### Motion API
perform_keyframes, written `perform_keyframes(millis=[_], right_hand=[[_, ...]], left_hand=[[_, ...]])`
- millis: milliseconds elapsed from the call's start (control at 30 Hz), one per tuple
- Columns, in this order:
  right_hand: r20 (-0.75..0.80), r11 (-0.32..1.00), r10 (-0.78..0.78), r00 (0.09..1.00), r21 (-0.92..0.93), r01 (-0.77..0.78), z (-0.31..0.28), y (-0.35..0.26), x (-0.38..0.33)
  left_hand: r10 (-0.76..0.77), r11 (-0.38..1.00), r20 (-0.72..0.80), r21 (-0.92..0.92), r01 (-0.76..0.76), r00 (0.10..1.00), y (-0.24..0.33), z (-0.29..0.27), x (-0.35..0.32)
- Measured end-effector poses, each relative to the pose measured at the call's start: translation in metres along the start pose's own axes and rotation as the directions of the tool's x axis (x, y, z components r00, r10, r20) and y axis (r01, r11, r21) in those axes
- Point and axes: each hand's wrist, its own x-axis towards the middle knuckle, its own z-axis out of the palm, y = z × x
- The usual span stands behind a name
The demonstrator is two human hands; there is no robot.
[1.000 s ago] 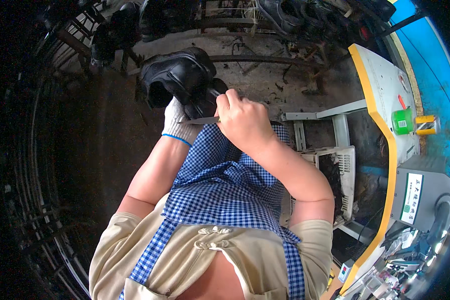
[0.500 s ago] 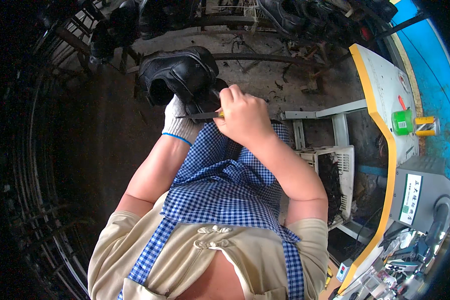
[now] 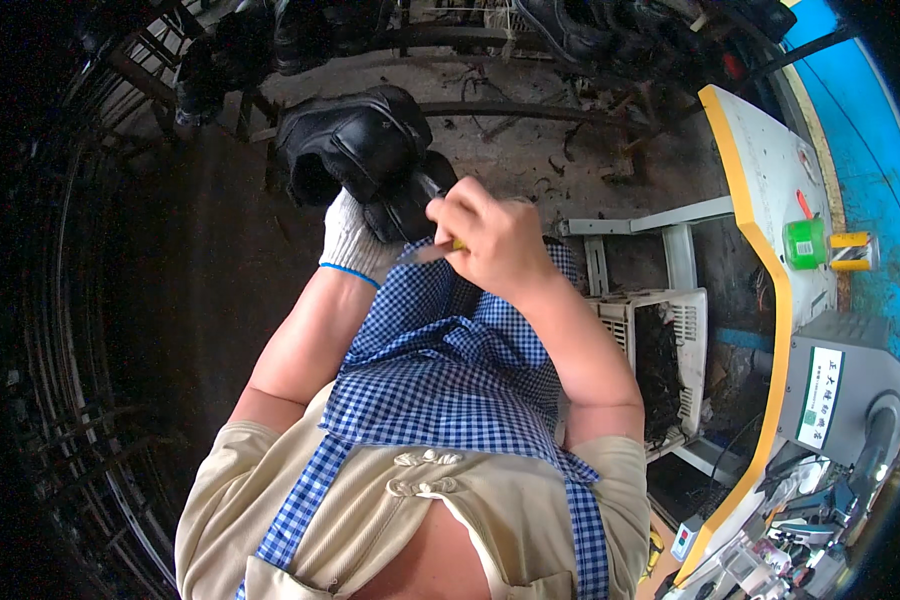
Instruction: The person picks up black shoes from a metal rack and uses a small knife to scrape and clean the soles and edges. They handle the shoes one by one, rotating them to access different areas, and then place them back on the rack.
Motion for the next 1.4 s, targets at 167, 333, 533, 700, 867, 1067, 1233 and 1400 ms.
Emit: perform_keyframes(millis=[167,333,533,700,867,1067,1233,1400], right_hand=[[0.014,0.959,-0.122,0.992,-0.255,0.122,-0.001,0.006,-0.006],[0.057,0.911,-0.199,0.978,-0.357,0.206,-0.006,0.009,-0.001],[0.096,0.944,-0.238,0.966,-0.212,0.254,-0.008,0.016,-0.004],[-0.049,0.951,-0.194,0.98,-0.256,0.176,-0.001,0.024,-0.011],[-0.04,0.965,-0.15,0.988,-0.225,0.137,0.001,0.018,-0.007],[0.022,0.958,-0.197,0.98,-0.208,0.197,-0.007,0.015,0.003],[-0.061,0.995,-0.007,0.998,-0.097,0.001,0.004,0.02,-0.003],[-0.094,0.908,0.31,0.946,0.324,-0.265,0.018,0.022,-0.013]], left_hand=[[0.108,0.994,0.012,0.003,-0.108,0.994,-0.009,-0.019,0.024],[0.088,0.994,0.048,-0.071,-0.085,0.995,-0.008,-0.019,0.022],[0.115,0.99,-0.003,-0.084,-0.115,0.993,-0.007,-0.004,0.008],[0.16,0.986,-0.051,-0.042,-0.162,0.986,-0.006,0.0,0.003],[0.143,0.989,-0.066,-0.019,-0.144,0.988,-0.01,-0.011,0.015],[0.086,0.996,-0.008,0.004,-0.086,0.996,-0.006,-0.011,0.01],[0.121,0.989,-0.024,-0.08,-0.122,0.992,-0.007,-0.001,0.002],[0.162,0.984,-0.043,-0.067,-0.165,0.986,-0.01,-0.004,0.008]])
